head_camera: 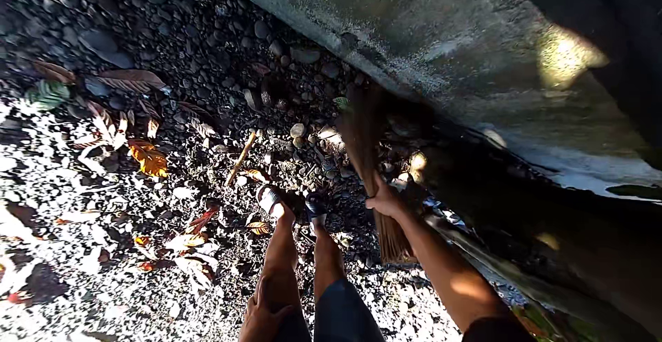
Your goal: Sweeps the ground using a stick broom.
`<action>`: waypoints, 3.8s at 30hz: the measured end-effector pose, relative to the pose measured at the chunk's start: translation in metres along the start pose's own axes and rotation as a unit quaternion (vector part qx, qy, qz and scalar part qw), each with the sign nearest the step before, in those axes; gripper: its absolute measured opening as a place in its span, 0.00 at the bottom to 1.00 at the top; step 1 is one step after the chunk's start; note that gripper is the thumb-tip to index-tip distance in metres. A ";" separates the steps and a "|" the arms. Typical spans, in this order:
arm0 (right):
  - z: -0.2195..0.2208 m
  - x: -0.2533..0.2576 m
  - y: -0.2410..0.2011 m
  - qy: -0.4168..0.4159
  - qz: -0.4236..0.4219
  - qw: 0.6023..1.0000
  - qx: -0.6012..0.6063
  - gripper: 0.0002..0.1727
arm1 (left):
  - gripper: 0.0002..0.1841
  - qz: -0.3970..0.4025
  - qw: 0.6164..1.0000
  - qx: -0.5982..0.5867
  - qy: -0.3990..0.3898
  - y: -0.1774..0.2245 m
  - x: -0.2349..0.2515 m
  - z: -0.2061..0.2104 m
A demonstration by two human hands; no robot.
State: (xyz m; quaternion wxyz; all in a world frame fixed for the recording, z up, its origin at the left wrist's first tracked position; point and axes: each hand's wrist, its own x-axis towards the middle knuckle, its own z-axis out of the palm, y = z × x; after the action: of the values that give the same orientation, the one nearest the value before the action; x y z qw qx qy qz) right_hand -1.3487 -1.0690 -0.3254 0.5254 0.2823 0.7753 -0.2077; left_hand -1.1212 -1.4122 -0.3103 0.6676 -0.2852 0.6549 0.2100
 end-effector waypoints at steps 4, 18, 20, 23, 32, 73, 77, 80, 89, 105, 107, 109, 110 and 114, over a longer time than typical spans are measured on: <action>0.026 -0.042 0.018 0.000 -0.094 0.995 -0.027 0.62 | 0.65 0.001 1.000 -0.005 -0.006 0.001 -0.004 -0.004; 0.027 -0.005 -0.063 0.024 -0.030 0.998 -0.041 0.63 | 0.65 0.004 1.000 -0.017 -0.026 -0.009 0.003 -0.017; 0.040 -0.025 -0.041 0.035 -0.088 0.992 -0.086 0.62 | 0.65 0.003 0.999 -0.016 -0.030 -0.010 0.000 -0.020; 0.041 -0.075 -0.007 0.043 -0.102 0.989 -0.098 0.59 | 0.65 0.012 0.999 -0.031 -0.028 -0.011 -0.001 -0.024; 0.038 -0.064 -0.102 0.084 -0.007 0.970 0.227 0.53 | 0.64 0.009 0.997 -0.067 -0.046 -0.018 0.002 -0.023; -0.032 -0.030 -0.391 -0.238 -0.245 0.937 -0.070 0.56 | 0.56 -0.058 0.832 -0.547 0.075 0.155 -0.047 -0.057; -0.044 -0.068 -0.366 -0.292 -0.137 0.906 -0.274 0.63 | 0.48 -0.076 0.770 -0.605 0.185 0.167 -0.062 -0.032; -0.049 -0.076 -0.350 -0.381 0.005 0.841 -0.384 0.61 | 0.42 -0.066 0.736 -0.645 0.196 0.184 -0.061 -0.015; -0.015 -0.047 -0.384 -0.158 -0.207 0.797 -0.545 0.62 | 0.39 -0.060 0.669 -0.734 0.103 0.220 -0.045 0.031; 0.116 -0.052 -0.318 -0.363 -0.080 0.765 -0.526 0.52 | 0.35 -0.045 0.678 -0.734 0.013 0.226 -0.036 0.045; 0.109 -0.061 -0.342 -0.320 -0.167 0.798 -0.482 0.54 | 0.35 -0.050 0.672 -0.739 0.015 0.229 -0.036 0.050; 0.094 -0.073 -0.355 -0.297 -0.212 0.819 -0.443 0.58 | 0.35 -0.055 0.667 -0.743 0.014 0.235 -0.035 0.052; 0.086 -0.080 -0.356 -0.298 -0.223 0.822 -0.431 0.60 | 0.35 -0.057 0.664 -0.745 0.013 0.235 -0.035 0.051; 0.066 -0.100 -0.350 -0.373 -0.157 0.797 -0.449 0.64 | 0.35 -0.053 0.665 -0.745 0.007 0.230 -0.035 0.046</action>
State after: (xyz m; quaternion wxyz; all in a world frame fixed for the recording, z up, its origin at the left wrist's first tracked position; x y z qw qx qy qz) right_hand -1.5035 -1.3963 -0.2476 0.8017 -0.2097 0.5598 -0.0054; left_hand -1.2394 -1.2064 -0.3005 0.2384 -0.7230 0.2686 0.5902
